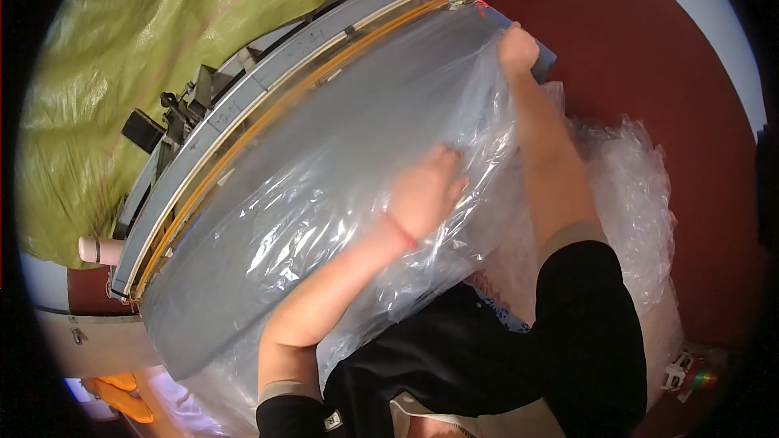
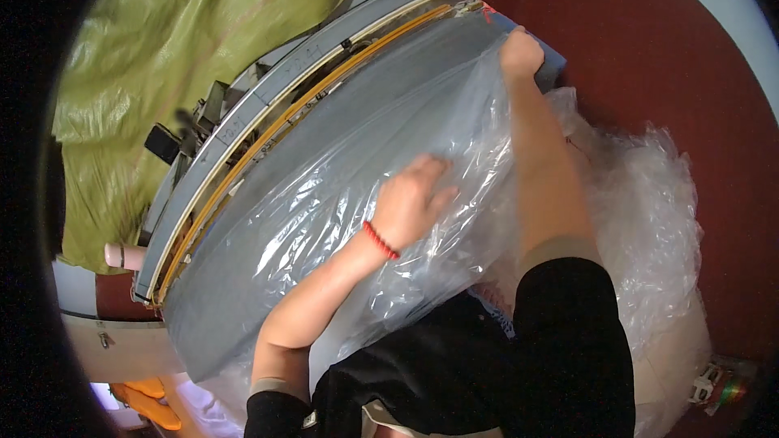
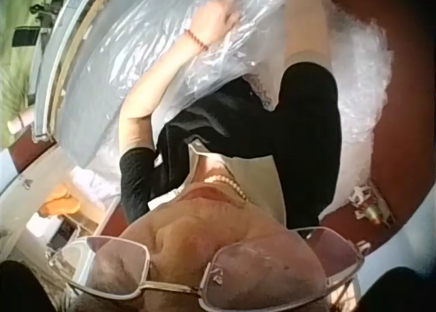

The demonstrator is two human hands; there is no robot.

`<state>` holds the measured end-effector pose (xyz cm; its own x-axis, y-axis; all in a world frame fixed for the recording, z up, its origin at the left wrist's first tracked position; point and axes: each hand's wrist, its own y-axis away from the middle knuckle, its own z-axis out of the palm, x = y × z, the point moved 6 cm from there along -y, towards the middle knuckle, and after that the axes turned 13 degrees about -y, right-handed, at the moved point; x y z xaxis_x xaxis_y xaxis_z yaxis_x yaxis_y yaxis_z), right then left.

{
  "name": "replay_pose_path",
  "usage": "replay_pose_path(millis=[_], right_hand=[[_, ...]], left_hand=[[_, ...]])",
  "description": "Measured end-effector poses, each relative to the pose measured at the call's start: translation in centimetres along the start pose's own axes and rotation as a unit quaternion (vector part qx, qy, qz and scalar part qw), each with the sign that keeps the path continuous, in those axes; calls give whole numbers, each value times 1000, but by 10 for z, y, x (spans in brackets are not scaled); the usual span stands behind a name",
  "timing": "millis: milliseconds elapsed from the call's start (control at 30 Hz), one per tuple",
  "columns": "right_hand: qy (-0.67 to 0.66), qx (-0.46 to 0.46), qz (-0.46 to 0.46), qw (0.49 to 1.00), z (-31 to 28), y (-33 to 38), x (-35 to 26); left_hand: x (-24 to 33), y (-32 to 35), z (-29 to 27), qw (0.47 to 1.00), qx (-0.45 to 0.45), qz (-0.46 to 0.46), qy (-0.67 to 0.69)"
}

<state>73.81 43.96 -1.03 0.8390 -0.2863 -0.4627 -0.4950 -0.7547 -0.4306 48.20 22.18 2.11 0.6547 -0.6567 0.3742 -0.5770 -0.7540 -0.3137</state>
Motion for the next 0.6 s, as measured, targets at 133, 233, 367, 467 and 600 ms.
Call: replay_pose_path(millis=[133,233,367,467,600], right_hand=[[-12,7,-1,1000,0,-2,3],[-20,-3,9,1000,-2,0,4],[-12,-11,4,1000,0,-2,-1],[2,-5,-3,1000,10,-5,3],[45,-13,6,999,-5,3,-7]], left_hand=[[-24,-45,14,991,26,-107,-76],[-35,-61,23,990,30,-116,-71],[-60,-70,33,946,72,-161,274],[-68,-58,26,737,25,-275,617],[1,27,-22,733,-193,-100,644]])
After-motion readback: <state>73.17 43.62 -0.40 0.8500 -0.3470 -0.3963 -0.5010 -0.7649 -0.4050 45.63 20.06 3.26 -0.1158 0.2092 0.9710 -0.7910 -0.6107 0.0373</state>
